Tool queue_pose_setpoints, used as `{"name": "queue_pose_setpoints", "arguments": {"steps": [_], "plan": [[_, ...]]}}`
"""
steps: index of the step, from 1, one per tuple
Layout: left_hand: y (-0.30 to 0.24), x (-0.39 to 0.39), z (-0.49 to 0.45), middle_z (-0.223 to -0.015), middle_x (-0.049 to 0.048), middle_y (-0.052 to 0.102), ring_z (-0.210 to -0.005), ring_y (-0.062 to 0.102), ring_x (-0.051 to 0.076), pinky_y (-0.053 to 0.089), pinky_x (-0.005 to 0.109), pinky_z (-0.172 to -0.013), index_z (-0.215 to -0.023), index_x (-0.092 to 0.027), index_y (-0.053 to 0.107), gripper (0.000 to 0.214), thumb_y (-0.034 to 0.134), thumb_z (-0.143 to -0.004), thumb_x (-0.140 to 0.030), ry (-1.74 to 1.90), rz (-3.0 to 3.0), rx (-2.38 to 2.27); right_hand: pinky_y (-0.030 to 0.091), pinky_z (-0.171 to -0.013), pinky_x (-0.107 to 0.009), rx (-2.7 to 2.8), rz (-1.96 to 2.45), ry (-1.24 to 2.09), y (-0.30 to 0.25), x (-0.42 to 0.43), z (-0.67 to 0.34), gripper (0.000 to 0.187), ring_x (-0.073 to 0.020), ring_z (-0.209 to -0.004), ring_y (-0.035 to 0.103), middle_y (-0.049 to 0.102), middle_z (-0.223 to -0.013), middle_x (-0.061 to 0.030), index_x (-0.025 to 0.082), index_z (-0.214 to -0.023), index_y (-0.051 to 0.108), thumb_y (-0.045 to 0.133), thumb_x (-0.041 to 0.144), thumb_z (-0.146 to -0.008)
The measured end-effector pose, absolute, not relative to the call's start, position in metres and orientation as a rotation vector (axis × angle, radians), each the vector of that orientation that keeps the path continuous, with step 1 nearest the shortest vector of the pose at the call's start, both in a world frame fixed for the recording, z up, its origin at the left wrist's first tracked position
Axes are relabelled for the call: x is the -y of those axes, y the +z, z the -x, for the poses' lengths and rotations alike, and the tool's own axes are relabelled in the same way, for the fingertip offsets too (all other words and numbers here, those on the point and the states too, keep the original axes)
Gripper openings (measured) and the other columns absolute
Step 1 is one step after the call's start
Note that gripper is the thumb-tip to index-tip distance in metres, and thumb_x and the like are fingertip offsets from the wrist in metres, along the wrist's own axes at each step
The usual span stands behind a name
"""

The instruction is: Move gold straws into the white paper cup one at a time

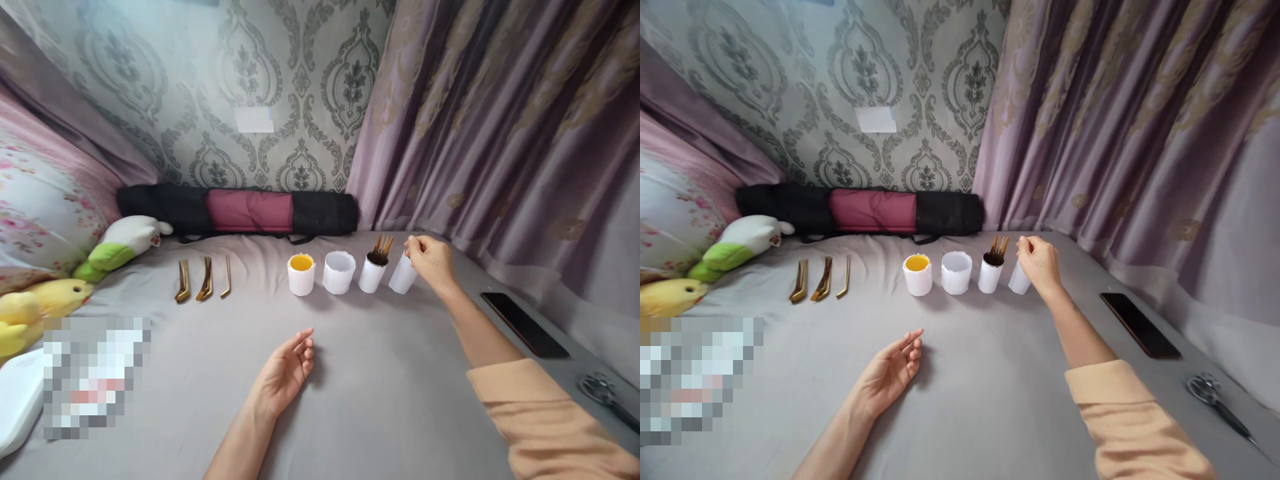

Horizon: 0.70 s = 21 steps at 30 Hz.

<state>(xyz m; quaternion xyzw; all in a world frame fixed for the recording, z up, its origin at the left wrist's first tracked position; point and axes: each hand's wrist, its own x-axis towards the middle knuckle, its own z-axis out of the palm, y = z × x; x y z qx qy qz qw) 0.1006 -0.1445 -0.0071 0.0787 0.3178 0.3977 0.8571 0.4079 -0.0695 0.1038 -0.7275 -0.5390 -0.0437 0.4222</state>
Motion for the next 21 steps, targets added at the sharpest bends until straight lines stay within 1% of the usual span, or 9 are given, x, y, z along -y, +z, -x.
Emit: {"name": "queue_pose_setpoints", "arguments": {"steps": [4, 11, 16, 21], "plan": [[-0.005, 0.144, -0.101, -0.072, 0.0026, 0.055, -0.056, 0.052, 0.006, 0.044, 0.017, -0.049, -0.098, -0.009, 0.056, 0.021, 0.054, -0.078, -0.013, 0.834, -0.164, -0.685, 0.042, -0.056, -0.026, 1.342, 1.805, -0.038, 0.097, 0.076, -0.403, 0.038, -0.0156, -0.056, 0.058, 0.064, -0.062, -0.0051, 0.016, -0.073, 0.063, 0.039, 0.044, -0.080], [-0.005, 0.145, -0.101, -0.072, 0.0024, 0.055, -0.056, 0.052, 0.006, 0.044, 0.018, -0.049, -0.097, -0.009, 0.056, 0.021, 0.054, -0.077, -0.014, 0.836, -0.171, -0.688, 0.040, -0.048, -0.024, 1.333, 1.782, 0.174, 0.077, 0.095, -0.385, 0.042, -0.0113, -0.042, 0.052, 0.061, -0.058, -0.0035, 0.017, -0.070, 0.059, 0.037, 0.051, -0.080], [-0.006, 0.145, -0.102, -0.072, 0.0028, 0.054, -0.056, 0.051, 0.006, 0.043, 0.018, -0.049, -0.097, -0.009, 0.057, 0.020, 0.054, -0.077, -0.013, 0.841, -0.169, -0.692, 0.038, -0.043, -0.022, 1.320, 1.759, 0.345, 0.060, 0.106, -0.369, 0.041, -0.0112, -0.041, 0.050, 0.059, -0.057, -0.0021, 0.018, -0.067, 0.055, 0.037, 0.052, -0.080], [-0.005, 0.145, -0.101, -0.073, 0.0029, 0.054, -0.057, 0.051, 0.006, 0.043, 0.017, -0.049, -0.095, -0.009, 0.057, 0.019, 0.055, -0.077, -0.013, 0.845, -0.172, -0.681, 0.038, -0.045, -0.022, 1.355, 1.747, 0.437, 0.038, 0.110, -0.349, 0.040, -0.0111, -0.041, 0.050, 0.058, -0.055, -0.0012, 0.018, -0.066, 0.055, 0.036, 0.050, -0.081]]}}
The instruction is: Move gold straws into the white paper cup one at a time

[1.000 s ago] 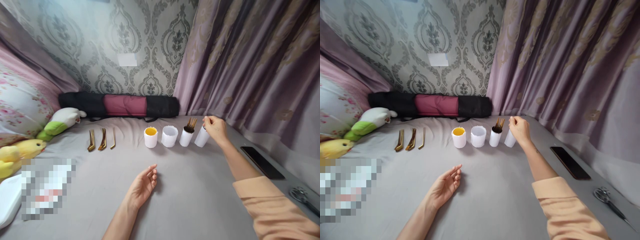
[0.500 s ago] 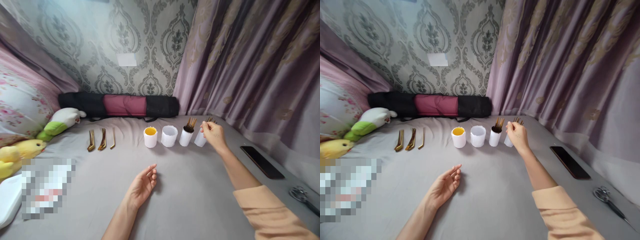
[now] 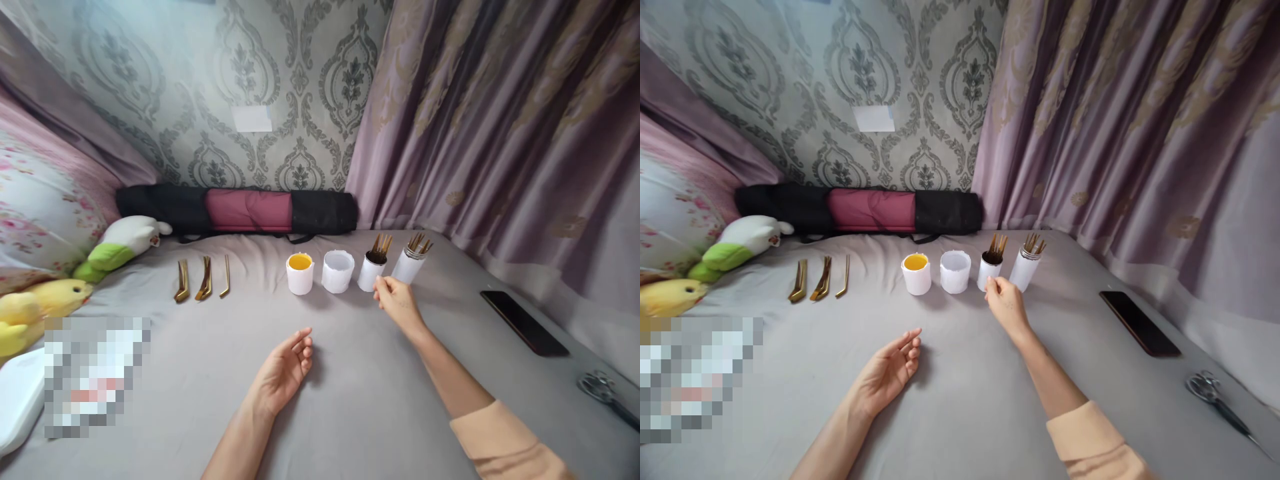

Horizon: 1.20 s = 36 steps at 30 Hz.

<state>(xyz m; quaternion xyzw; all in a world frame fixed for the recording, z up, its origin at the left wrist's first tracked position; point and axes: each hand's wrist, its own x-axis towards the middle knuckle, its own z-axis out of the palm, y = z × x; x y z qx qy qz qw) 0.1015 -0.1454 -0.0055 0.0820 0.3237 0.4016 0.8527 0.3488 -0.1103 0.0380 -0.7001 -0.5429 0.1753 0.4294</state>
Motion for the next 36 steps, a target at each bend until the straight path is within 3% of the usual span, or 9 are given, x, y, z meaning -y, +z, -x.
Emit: {"name": "queue_pose_setpoints", "arguments": {"steps": [19, 36], "plan": [[-0.010, 0.144, -0.103, -0.072, 0.0029, 0.056, -0.056, 0.052, 0.006, 0.043, 0.017, -0.047, -0.091, -0.009, 0.058, 0.015, 0.054, -0.078, -0.013, 0.848, -0.166, -0.678, 0.034, -0.052, -0.019, 1.577, 1.708, 0.537, -0.016, 0.103, -0.261, 0.037, -0.0110, -0.052, 0.053, 0.063, -0.060, -0.0028, 0.018, -0.065, 0.058, 0.034, 0.038, -0.085], [-0.006, 0.132, -0.099, -0.065, -0.0001, 0.055, -0.050, 0.049, 0.004, 0.039, 0.014, -0.045, -0.085, -0.009, 0.057, 0.016, 0.060, -0.071, -0.015, 0.906, -0.197, -0.806, 0.035, -0.054, -0.022, 1.567, 1.686, 0.533, -0.034, 0.104, -0.260, 0.039, -0.0138, -0.054, 0.053, 0.062, -0.060, -0.0036, 0.018, -0.070, 0.058, 0.034, 0.046, -0.083]]}}
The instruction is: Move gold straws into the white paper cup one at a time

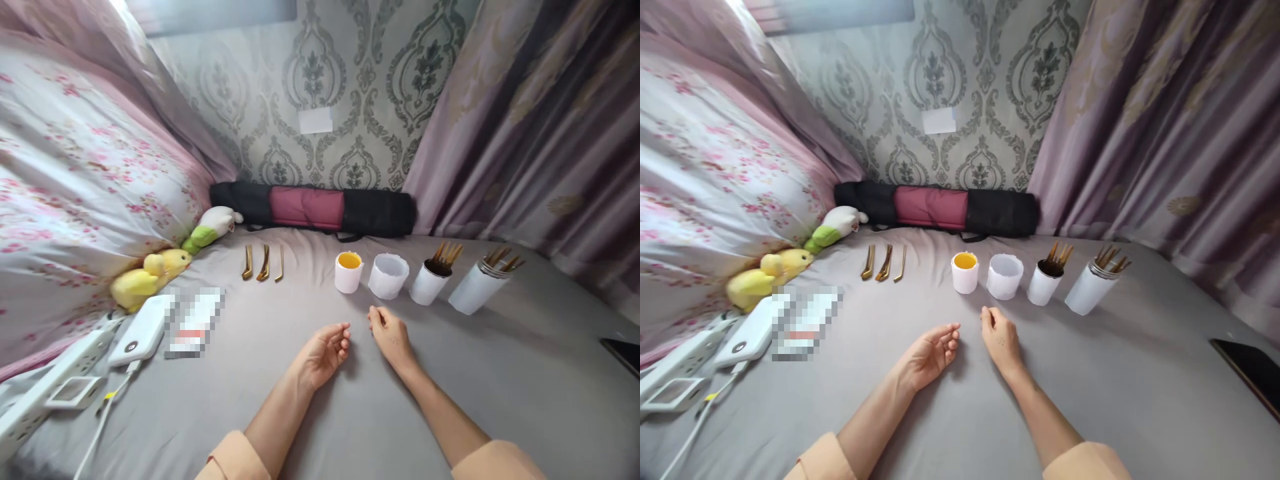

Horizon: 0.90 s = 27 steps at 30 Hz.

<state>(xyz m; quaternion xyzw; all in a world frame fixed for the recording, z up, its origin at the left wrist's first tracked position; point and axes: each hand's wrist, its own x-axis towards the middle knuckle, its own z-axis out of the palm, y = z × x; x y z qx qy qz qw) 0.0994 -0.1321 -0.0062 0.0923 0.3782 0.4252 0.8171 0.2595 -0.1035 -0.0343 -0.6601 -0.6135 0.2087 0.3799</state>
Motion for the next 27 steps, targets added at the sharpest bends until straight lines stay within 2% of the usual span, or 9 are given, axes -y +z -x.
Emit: {"name": "queue_pose_setpoints", "arguments": {"steps": [13, 27], "plan": [[-0.004, 0.098, -0.069, -0.064, 0.0011, 0.055, -0.047, 0.049, 0.004, 0.038, 0.015, -0.044, -0.081, -0.010, 0.055, 0.012, 0.060, -0.070, -0.011, 1.024, -0.497, -1.094, 0.034, -0.051, -0.022, 1.581, 1.692, 0.550, -0.032, 0.105, -0.259, 0.042, -0.0137, -0.051, 0.051, 0.059, -0.057, -0.0035, 0.018, -0.068, 0.058, 0.032, 0.048, -0.083], [-0.011, 0.055, -0.019, -0.057, 0.0006, 0.054, -0.039, 0.040, 0.004, 0.026, 0.016, -0.036, -0.072, -0.013, 0.054, 0.012, 0.059, -0.066, -0.022, 1.103, -0.970, -1.566, 0.032, -0.051, -0.023, 1.587, 1.686, 0.530, -0.038, 0.104, -0.259, 0.043, -0.0136, -0.051, 0.049, 0.060, -0.059, -0.0045, 0.017, -0.071, 0.059, 0.031, 0.048, -0.083]]}}
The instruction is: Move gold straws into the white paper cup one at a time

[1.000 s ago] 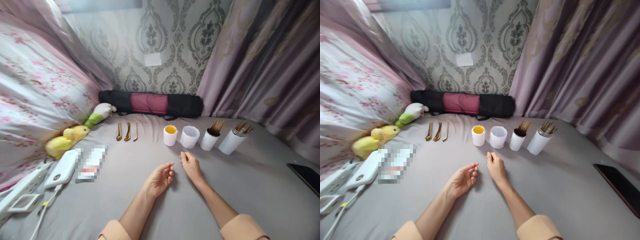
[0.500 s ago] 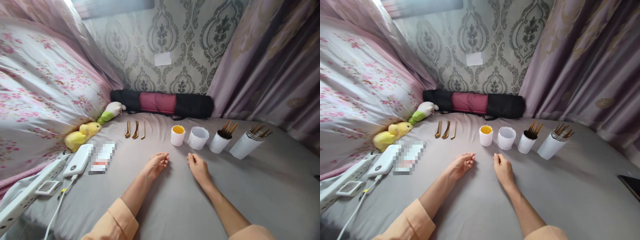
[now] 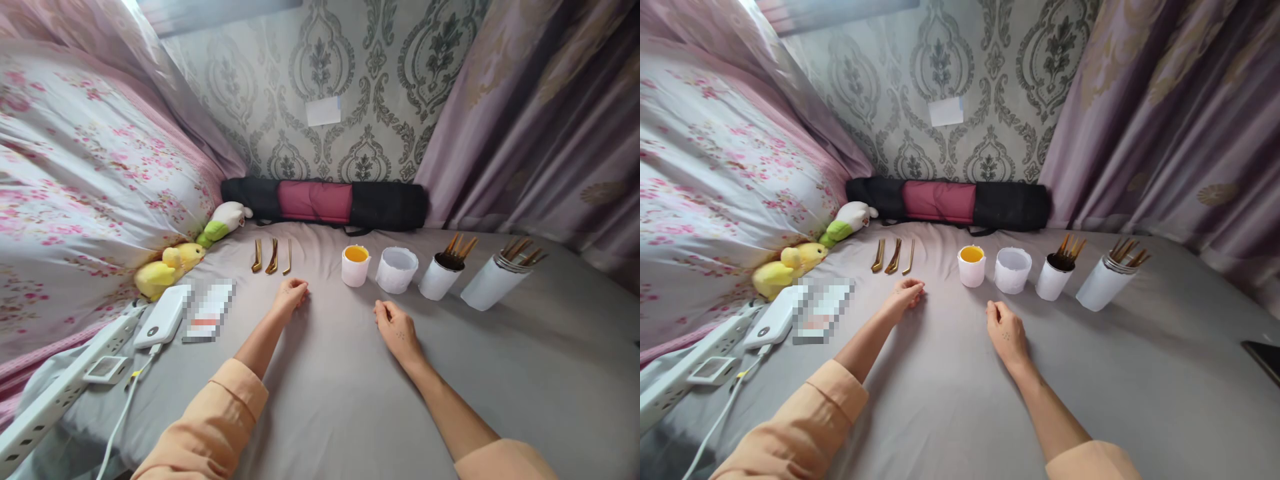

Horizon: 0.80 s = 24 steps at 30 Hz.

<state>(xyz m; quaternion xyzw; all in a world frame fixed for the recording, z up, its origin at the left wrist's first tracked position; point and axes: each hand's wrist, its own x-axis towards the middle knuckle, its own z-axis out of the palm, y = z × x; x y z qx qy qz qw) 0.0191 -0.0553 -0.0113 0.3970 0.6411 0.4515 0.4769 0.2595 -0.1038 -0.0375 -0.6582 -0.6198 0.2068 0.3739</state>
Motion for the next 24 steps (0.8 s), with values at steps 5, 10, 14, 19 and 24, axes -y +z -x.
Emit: {"name": "queue_pose_setpoints", "arguments": {"steps": [5, 10, 14, 19, 24], "plan": [[-0.013, 0.040, -0.005, -0.058, 0.0018, 0.057, -0.043, 0.046, 0.008, 0.032, 0.019, -0.040, -0.075, -0.013, 0.058, 0.013, 0.056, -0.066, -0.022, 1.055, -1.126, -1.802, 0.032, -0.052, -0.022, 1.587, 1.686, 0.533, -0.036, 0.105, -0.259, 0.040, -0.0127, -0.051, 0.049, 0.060, -0.060, -0.0032, 0.018, -0.070, 0.058, 0.032, 0.047, -0.083], [-0.014, 0.030, 0.012, -0.065, 0.0050, 0.062, -0.057, 0.056, 0.014, 0.040, 0.023, -0.051, -0.076, -0.013, 0.061, 0.015, 0.053, -0.066, -0.021, 0.976, -1.292, -1.996, 0.032, -0.052, -0.022, 1.579, 1.699, 0.535, -0.035, 0.105, -0.259, 0.039, -0.0128, -0.052, 0.051, 0.062, -0.063, -0.0042, 0.018, -0.071, 0.059, 0.033, 0.046, -0.083], [-0.013, 0.023, 0.024, -0.073, 0.0072, 0.065, -0.066, 0.059, 0.016, 0.042, 0.024, -0.059, -0.077, -0.013, 0.063, 0.017, 0.051, -0.067, -0.021, 0.900, -1.421, -2.123, 0.033, -0.053, -0.023, 1.576, 1.709, 0.541, -0.033, 0.106, -0.259, 0.039, -0.0131, -0.053, 0.052, 0.063, -0.065, -0.0047, 0.018, -0.072, 0.060, 0.034, 0.045, -0.082], [-0.007, 0.016, 0.031, -0.083, 0.0097, 0.066, -0.081, 0.059, 0.020, 0.041, 0.026, -0.071, -0.081, -0.014, 0.064, 0.020, 0.049, -0.069, -0.018, 0.785, -1.589, -2.222, 0.034, -0.054, -0.023, 1.579, 1.702, 0.551, -0.031, 0.107, -0.258, 0.038, -0.0131, -0.054, 0.052, 0.063, -0.065, -0.0044, 0.019, -0.072, 0.059, 0.034, 0.045, -0.083], [-0.002, 0.010, 0.029, -0.086, 0.0125, 0.066, -0.087, 0.058, 0.023, 0.041, 0.029, -0.076, -0.082, -0.013, 0.065, 0.022, 0.047, -0.073, -0.020, 0.663, -1.723, -2.272, 0.033, -0.053, -0.023, 1.569, 1.689, 0.558, -0.031, 0.109, -0.257, 0.040, -0.0137, -0.055, 0.051, 0.063, -0.065, -0.0045, 0.019, -0.072, 0.058, 0.032, 0.046, -0.083]]}}
